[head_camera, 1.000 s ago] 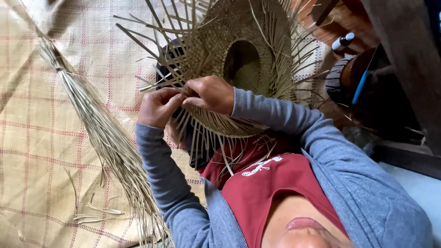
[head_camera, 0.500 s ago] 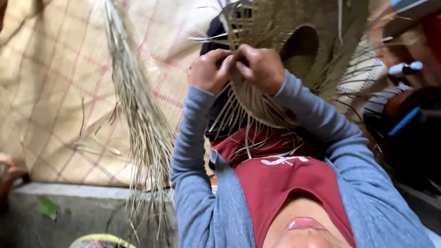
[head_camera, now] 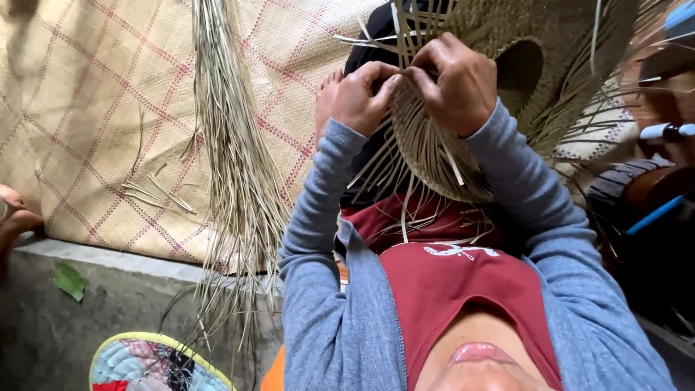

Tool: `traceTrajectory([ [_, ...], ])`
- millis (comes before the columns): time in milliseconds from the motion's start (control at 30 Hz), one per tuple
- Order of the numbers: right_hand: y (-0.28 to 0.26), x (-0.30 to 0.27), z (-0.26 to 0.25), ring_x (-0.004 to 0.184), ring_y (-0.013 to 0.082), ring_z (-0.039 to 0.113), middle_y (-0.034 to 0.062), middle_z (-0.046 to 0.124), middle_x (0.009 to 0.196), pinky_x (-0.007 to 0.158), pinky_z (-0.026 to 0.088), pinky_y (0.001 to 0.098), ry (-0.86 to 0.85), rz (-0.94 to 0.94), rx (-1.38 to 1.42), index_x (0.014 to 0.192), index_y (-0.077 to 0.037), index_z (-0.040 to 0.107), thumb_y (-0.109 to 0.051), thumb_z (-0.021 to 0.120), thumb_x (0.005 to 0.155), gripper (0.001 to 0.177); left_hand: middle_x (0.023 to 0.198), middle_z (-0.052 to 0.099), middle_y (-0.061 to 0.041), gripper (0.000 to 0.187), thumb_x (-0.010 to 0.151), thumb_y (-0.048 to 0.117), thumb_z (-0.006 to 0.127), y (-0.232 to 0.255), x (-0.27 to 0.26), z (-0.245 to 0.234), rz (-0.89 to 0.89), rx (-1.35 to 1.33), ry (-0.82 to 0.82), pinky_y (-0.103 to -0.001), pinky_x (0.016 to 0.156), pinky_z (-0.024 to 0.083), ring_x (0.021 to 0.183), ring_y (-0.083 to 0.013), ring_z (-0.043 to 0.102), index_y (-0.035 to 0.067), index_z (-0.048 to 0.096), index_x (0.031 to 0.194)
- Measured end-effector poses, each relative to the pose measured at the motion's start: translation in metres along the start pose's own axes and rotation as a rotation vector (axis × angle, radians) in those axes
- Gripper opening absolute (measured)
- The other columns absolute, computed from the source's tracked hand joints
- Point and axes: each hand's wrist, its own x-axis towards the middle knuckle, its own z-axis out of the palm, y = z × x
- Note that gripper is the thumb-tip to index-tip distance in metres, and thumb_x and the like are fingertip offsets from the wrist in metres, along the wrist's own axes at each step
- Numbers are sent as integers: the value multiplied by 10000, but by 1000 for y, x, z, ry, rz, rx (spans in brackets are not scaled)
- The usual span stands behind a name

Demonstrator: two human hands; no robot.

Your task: A person is weaving a straw hat by hand, tucking and pulling individual straw strands into the brim structure.

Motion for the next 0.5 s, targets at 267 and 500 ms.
traceTrajectory([
  [267,50,-13,13,667,135,538,-35,694,796,772,432,354,101,23,-448,879,-181,726,-306,905,1005,252,720,714,-1,60,869,46,728,0,2,19,126,-288,156,-178,443,450,522,-56,538,67,728,926],
  [500,79,-22,-7,958,215,535,-20,710,869,930,334,387,31,50,-560,944,-206,741,-435,896,1129,332,708,729,26,61,921,165,694,-11,1,19,81,-197,118,-178,419,439,503,-42,537,113,725,927],
])
